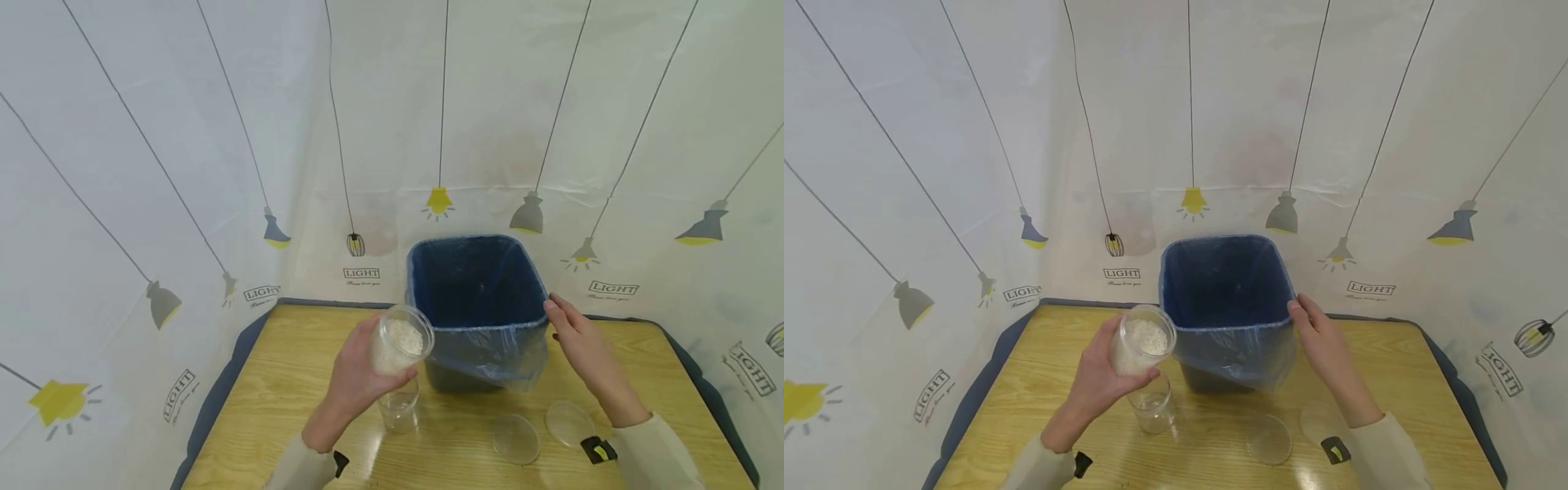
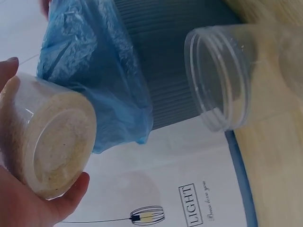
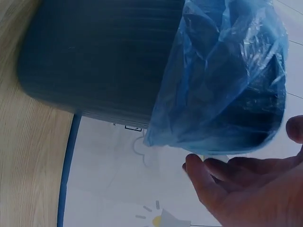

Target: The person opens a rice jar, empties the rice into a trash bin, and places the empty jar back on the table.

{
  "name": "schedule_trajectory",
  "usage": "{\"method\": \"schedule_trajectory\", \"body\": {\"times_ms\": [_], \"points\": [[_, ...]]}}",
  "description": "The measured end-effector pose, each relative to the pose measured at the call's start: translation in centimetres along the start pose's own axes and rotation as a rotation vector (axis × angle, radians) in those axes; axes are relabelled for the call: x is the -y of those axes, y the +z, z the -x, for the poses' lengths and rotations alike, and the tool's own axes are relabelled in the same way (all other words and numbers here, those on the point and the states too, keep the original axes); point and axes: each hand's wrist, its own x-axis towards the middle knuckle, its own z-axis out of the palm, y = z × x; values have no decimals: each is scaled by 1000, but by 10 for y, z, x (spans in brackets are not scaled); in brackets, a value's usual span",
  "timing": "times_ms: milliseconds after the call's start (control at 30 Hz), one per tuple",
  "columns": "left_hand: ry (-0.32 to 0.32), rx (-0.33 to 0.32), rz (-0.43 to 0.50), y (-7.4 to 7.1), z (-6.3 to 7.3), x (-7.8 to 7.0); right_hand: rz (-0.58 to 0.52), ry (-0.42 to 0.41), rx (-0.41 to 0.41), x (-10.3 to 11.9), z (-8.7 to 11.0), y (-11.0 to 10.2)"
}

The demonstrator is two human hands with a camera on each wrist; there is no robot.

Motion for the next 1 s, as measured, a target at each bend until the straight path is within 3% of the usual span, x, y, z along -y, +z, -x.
{"method": "schedule_trajectory", "body": {"times_ms": [233, 433, 600, 867, 1000], "points": [[32, 43, -96, -4, -19, -2, -60, 33, -4, -3, -11, 9], [78, 29, -162, -9, -40, -4, -91, 41, -113, -6, -12, 10], [106, 54, -229, -16, -57, -5, -82, 40, -182, -8, -14, 12], [130, 124, -299, -26, -76, -6, -58, 28, -225, -9, -19, 19], [167, 128, -341, -28, -83, -4, -29, 9, -237, -8, -19, 21]]}}
